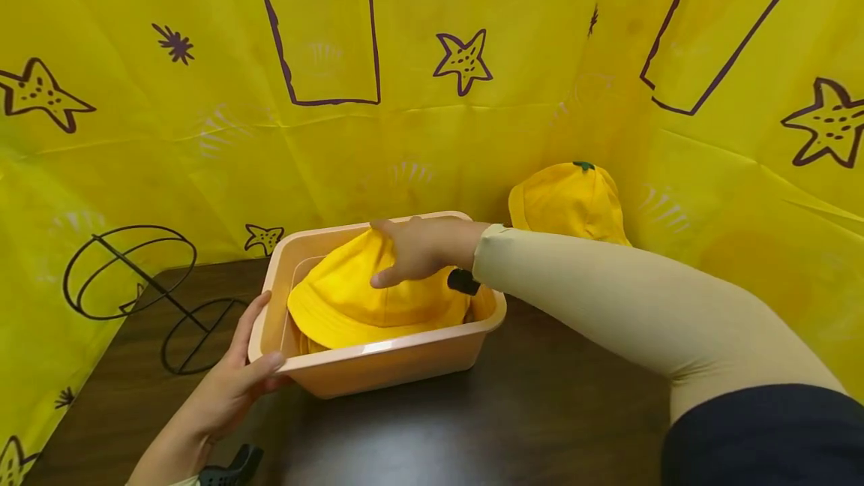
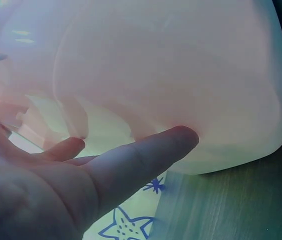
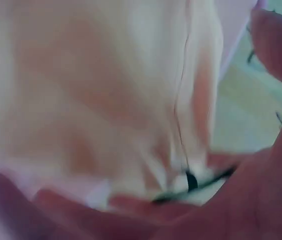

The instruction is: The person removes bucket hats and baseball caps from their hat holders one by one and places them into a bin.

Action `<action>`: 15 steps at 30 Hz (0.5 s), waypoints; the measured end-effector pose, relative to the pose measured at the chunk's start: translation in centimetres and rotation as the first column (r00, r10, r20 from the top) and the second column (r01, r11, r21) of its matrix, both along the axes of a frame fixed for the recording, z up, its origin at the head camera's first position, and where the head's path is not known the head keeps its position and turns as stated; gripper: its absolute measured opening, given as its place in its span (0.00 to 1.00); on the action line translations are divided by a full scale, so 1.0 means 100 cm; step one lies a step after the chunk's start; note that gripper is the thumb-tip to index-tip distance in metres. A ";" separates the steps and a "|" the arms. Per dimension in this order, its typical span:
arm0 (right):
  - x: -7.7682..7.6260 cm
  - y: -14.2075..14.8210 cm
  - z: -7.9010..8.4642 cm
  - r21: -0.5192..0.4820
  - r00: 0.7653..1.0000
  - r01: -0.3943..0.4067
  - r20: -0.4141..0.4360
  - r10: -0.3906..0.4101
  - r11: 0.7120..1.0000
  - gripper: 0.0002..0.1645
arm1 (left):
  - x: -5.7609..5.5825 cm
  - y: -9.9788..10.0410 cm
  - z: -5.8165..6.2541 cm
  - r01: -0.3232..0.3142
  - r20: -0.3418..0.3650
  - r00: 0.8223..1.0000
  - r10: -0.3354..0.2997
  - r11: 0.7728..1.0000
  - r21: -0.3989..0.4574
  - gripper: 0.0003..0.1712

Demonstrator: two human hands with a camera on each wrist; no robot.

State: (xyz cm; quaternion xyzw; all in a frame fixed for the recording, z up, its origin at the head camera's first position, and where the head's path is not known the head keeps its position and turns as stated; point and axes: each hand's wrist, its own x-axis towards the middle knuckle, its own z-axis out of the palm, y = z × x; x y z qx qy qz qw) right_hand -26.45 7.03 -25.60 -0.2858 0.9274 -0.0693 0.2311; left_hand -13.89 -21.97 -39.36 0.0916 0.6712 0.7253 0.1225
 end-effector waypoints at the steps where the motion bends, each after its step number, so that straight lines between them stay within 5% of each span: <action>1: 0.004 -0.004 -0.002 0.001 0.998 0.052 0.045 -0.052 0.999 0.61 | 0.000 0.000 0.000 0.002 -0.002 1.000 -0.002 1.000 0.001 0.52; 7: 0.009 -0.029 -0.024 -0.068 0.956 0.217 0.219 -0.197 0.974 0.67 | -0.001 -0.002 0.000 0.002 -0.003 1.000 -0.002 1.000 0.004 0.52; 15: 0.011 -0.061 -0.071 0.113 0.967 0.154 0.189 -0.173 0.982 0.65 | 0.000 -0.001 -0.001 0.006 0.008 1.000 -0.006 1.000 0.018 0.52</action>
